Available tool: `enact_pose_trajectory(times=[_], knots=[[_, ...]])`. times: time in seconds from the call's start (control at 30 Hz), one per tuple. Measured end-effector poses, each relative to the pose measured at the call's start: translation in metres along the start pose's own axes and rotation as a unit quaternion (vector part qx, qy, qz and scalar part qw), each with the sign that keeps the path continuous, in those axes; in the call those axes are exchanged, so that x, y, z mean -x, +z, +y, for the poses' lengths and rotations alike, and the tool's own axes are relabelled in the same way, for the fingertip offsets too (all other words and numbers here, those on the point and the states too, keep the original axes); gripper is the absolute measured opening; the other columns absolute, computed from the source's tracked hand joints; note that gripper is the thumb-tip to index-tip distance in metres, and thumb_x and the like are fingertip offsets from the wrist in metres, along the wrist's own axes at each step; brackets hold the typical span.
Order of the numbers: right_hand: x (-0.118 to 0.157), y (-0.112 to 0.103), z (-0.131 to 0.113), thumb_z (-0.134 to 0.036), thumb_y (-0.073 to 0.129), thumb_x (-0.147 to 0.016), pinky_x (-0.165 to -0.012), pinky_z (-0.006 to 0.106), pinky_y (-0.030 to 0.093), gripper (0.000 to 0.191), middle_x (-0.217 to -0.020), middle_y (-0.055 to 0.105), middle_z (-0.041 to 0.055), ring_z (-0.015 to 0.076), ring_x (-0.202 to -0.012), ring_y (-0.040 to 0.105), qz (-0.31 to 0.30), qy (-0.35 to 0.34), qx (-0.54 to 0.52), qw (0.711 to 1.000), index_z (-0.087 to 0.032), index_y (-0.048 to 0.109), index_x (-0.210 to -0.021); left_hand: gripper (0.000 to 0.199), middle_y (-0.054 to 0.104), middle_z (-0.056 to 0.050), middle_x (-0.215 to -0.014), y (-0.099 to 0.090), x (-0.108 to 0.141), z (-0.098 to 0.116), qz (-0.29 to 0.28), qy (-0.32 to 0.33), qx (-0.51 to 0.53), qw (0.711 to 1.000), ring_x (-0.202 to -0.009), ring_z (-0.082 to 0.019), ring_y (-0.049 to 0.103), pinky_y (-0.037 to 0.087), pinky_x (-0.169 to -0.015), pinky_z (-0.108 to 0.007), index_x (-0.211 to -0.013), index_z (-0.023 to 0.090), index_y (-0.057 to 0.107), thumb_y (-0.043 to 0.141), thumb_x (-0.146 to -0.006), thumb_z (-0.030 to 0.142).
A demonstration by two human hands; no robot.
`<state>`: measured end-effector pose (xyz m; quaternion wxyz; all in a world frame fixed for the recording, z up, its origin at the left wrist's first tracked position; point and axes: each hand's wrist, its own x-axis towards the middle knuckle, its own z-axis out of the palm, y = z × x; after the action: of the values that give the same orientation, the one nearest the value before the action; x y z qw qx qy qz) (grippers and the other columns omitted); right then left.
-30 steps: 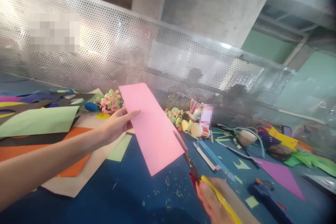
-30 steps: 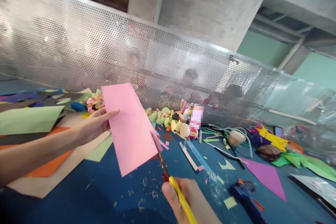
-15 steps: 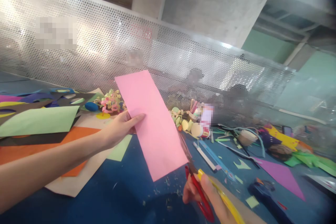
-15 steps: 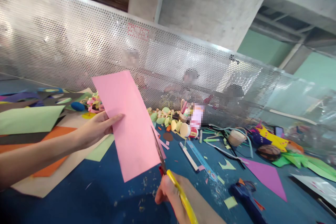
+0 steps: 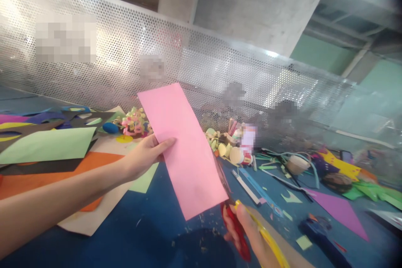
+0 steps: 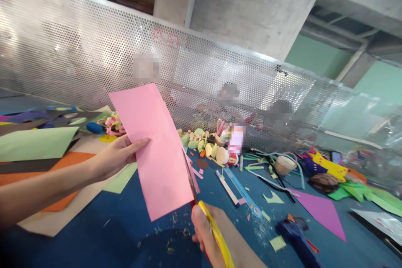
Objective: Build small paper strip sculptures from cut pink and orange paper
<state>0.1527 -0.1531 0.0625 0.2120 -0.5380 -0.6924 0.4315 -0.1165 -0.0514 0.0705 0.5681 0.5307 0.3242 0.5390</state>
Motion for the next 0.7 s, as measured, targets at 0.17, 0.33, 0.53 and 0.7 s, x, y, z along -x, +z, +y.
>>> enact_pose_trajectory(times=[0.17, 0.33, 0.53, 0.7], knots=[[0.001, 0.004, 0.005, -0.031, 0.05, -0.087, -0.077, 0.037, 0.049, 0.027, -0.111, 0.056, 0.0055, 0.0197, -0.093, 0.057, 0.004, 0.004, 0.008, 1.0, -0.017, 0.054, -0.109, 0.03, 0.064, -0.007, -0.11, 0.0, -0.001, 0.0, -0.003, -0.003, 0.009, 1.0, -0.089, -0.02, 0.064, 0.054, -0.073, -0.029, -0.103, 0.02, 0.062, 0.061, -0.076, 0.033], [-0.001, 0.006, 0.006, -0.031, 0.051, -0.087, -0.078, 0.038, 0.049, 0.028, -0.111, 0.056, 0.0054, 0.0206, -0.093, 0.057, 0.013, 0.001, 0.017, 1.0, -0.016, 0.054, -0.11, 0.031, 0.064, -0.009, -0.11, 0.0, 0.0, 0.001, 0.001, -0.005, 0.011, 1.0, -0.089, -0.021, 0.064, 0.054, -0.072, -0.029, -0.104, 0.019, 0.062, 0.062, -0.075, 0.032], [0.0, 0.007, 0.011, -0.031, 0.049, -0.087, -0.079, 0.038, 0.048, 0.027, -0.113, 0.055, 0.0056, 0.0201, -0.094, 0.057, 0.02, 0.0, 0.022, 1.0, -0.017, 0.054, -0.11, 0.03, 0.064, -0.008, -0.111, 0.0, 0.0, 0.002, -0.004, -0.013, 0.003, 1.0, -0.089, -0.02, 0.063, 0.054, -0.071, -0.027, -0.103, 0.02, 0.063, 0.062, -0.076, 0.032], [0.002, 0.009, 0.016, -0.03, 0.05, -0.087, -0.079, 0.038, 0.049, 0.027, -0.113, 0.055, 0.006, 0.0194, -0.094, 0.057, 0.023, 0.007, 0.016, 1.0, -0.017, 0.054, -0.11, 0.03, 0.065, -0.008, -0.109, 0.001, 0.001, 0.003, -0.003, -0.016, 0.008, 1.0, -0.089, -0.02, 0.064, 0.054, -0.071, -0.027, -0.103, 0.02, 0.063, 0.062, -0.076, 0.032]])
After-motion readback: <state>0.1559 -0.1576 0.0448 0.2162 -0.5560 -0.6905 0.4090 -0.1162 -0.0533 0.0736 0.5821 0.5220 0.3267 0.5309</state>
